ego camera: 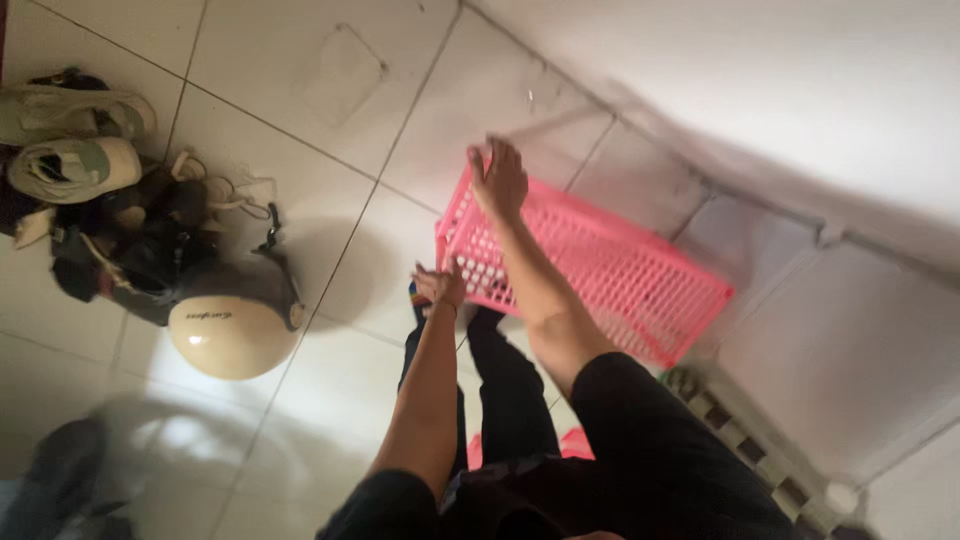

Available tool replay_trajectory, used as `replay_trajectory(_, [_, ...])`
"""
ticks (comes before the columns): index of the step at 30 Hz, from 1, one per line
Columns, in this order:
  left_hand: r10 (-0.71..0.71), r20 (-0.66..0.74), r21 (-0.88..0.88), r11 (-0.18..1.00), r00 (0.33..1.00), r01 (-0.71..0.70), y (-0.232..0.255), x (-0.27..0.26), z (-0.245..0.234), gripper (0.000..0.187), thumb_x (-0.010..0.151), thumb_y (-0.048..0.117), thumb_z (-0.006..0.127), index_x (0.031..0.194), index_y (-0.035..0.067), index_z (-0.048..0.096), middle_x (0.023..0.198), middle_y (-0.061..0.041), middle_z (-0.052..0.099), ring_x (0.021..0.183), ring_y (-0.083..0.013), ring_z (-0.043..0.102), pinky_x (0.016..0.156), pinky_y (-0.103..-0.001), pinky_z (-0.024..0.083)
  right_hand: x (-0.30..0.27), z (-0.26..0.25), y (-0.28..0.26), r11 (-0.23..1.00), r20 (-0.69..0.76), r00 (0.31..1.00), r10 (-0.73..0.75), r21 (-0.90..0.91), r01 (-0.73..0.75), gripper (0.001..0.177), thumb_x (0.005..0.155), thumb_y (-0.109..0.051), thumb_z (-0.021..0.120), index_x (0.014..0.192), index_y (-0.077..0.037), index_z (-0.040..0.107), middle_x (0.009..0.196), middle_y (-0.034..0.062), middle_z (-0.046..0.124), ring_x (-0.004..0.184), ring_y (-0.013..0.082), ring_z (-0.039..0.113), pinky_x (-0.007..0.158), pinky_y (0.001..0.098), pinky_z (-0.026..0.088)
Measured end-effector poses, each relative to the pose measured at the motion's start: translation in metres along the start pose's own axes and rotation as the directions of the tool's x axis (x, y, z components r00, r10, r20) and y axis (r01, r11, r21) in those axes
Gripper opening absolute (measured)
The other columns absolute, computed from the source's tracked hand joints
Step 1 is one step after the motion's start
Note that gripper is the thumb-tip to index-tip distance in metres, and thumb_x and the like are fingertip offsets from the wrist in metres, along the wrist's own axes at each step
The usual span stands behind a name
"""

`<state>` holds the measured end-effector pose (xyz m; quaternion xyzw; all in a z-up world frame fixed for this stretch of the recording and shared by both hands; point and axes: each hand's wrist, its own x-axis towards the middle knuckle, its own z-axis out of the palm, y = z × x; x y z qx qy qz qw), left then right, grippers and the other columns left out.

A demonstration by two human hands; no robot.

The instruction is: The person assembles a pink plastic storage rack by hand, connecting multiple grid panels and cylindrical rods. They repeatedly pick up parts, align them, and snap them together to form a multi-tiered structure.

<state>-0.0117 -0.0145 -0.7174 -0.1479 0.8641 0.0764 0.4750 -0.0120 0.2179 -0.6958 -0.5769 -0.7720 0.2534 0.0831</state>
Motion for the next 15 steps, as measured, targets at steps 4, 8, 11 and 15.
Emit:
replay_trajectory(4, [0.288,-0.126,0.193,0.946,0.949,-0.261,-0.007,-0.011,-0.005,0.095,0.097,0.066,0.047,0.165,0.016,0.002,0.174,-0.012,-0.002,0.162,-0.0287,0.0,0.124,-0.064,0.008,-0.052,-0.05,0.045,0.957,-0.268,0.963,-0.023,0.272,0.098,0.062,0.106,-0.044,0.063,0.151,-0.005,0.044,0.152,0.018,0.051,0.142,0.0349,0.049,0.12,0.0449,0.043])
replay_trajectory(8, [0.753,-0.151,0.486,0.621,0.641,-0.615,-0.011,-0.044,-0.02,0.106,0.101,0.07,0.052,0.166,0.006,-0.002,0.174,-0.02,-0.003,0.162,-0.0362,-0.001,0.127,-0.067,0.007,-0.159,-0.1,0.153,0.966,-0.507,0.825,0.249,0.187,-0.177,0.061,0.104,-0.037,0.067,0.151,-0.005,0.045,0.154,0.0161,0.05,0.145,0.0365,0.048,0.124,0.0483,0.037])
replay_trajectory(11, [0.82,-0.004,0.677,0.423,0.572,-0.602,-0.013,-0.075,-0.009,0.118,0.092,0.074,0.058,0.164,0.005,-0.005,0.171,-0.023,-0.007,0.159,-0.0395,-0.005,0.124,-0.07,0.006,-0.256,-0.13,0.249,0.832,-0.657,0.588,0.471,0.109,-0.544,0.058,0.106,-0.038,0.067,0.147,-0.003,0.046,0.151,0.0163,0.049,0.141,0.0377,0.051,0.118,0.0491,0.044])
replay_trajectory(15, [0.857,0.162,0.782,0.19,0.488,-0.593,-0.001,-0.111,0.028,0.136,0.081,0.086,0.066,0.162,0.006,-0.008,0.166,-0.029,-0.012,0.155,-0.0449,-0.009,0.119,-0.076,0.007,-0.324,-0.145,0.318,0.026,-0.275,-0.181,0.944,0.609,-0.793,0.052,0.102,-0.045,0.051,0.137,-0.006,0.053,0.136,0.0137,0.059,0.114,0.0331,0.067,0.09,0.0498,0.054])
